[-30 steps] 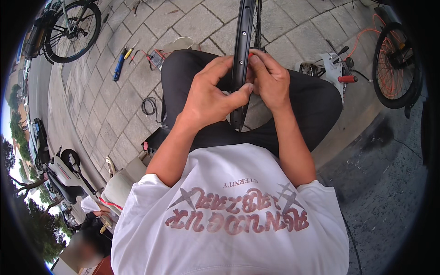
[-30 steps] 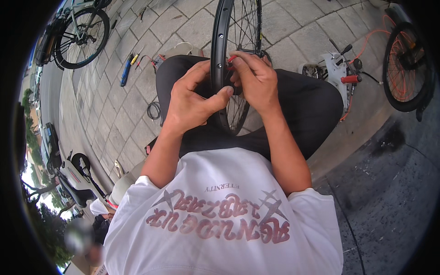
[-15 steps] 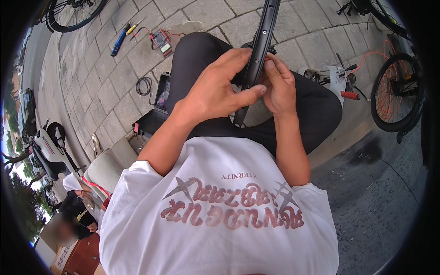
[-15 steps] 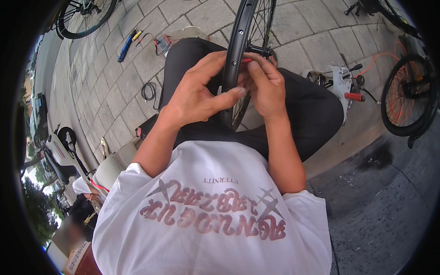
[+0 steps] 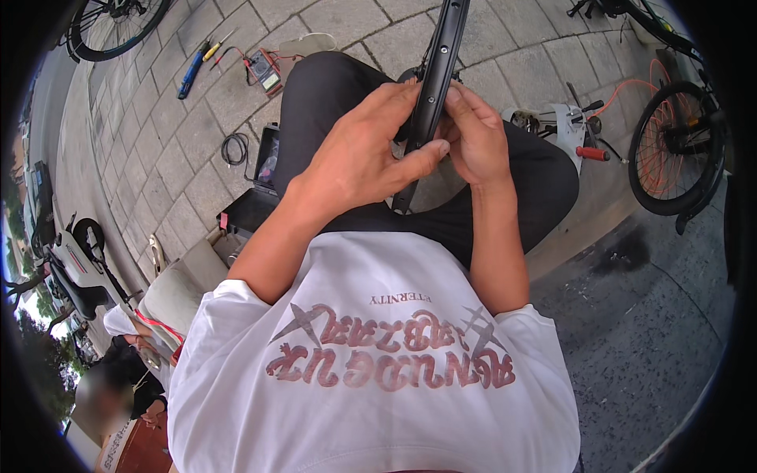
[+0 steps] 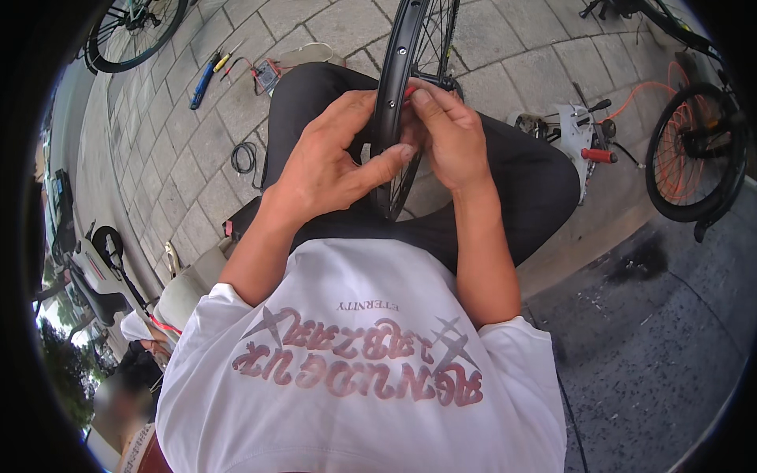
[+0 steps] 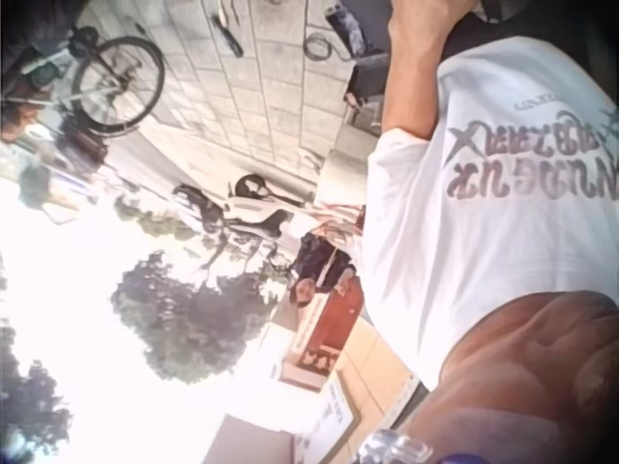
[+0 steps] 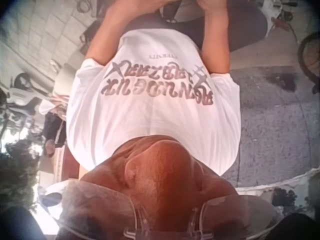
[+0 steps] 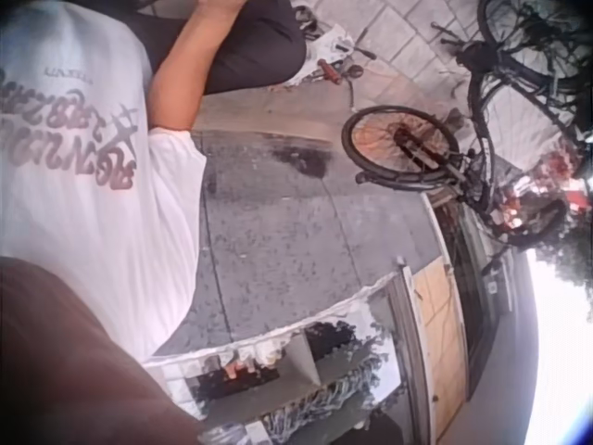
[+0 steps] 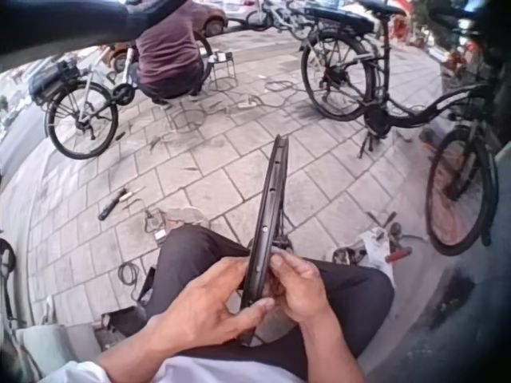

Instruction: The person uses a cordless drill to remove bolts from a bicycle wheel rim, then manually removes the rim and inserts a red wire into the hub area. The person continues to adjust the wire and rim components by hand.

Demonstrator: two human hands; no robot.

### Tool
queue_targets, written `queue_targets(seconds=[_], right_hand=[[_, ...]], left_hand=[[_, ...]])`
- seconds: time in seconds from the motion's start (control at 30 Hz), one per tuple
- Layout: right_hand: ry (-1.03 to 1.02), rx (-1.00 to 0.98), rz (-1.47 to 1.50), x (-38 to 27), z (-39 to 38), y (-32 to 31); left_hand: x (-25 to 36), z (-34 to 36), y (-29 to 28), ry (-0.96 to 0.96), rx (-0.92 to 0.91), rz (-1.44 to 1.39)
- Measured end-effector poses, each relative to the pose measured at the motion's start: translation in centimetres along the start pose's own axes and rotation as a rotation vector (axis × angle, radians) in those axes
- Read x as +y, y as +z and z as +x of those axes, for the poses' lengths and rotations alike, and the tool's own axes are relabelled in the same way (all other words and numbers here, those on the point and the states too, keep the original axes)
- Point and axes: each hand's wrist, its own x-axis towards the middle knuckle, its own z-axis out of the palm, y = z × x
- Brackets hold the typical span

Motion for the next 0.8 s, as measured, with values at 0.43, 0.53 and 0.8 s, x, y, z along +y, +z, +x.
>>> queue_targets(seconds=[0.43,0.53,0.8], right_hand=[[0.221,-0.084,0.065,-2.6,0.5,0.3],[0.304,-0.062,0.169,-2.5,0.6,0.6],[0.461,0.001,0.277,-2.8,1.6,1.0]], left_hand=[[0.5,0.6,0.2,0.134,0.033,0.168],[0.5,0.6,0.3,0.139,0.022,0.150],[-2.8,0.7,-1.6,0.178,-0.207,-0.171]])
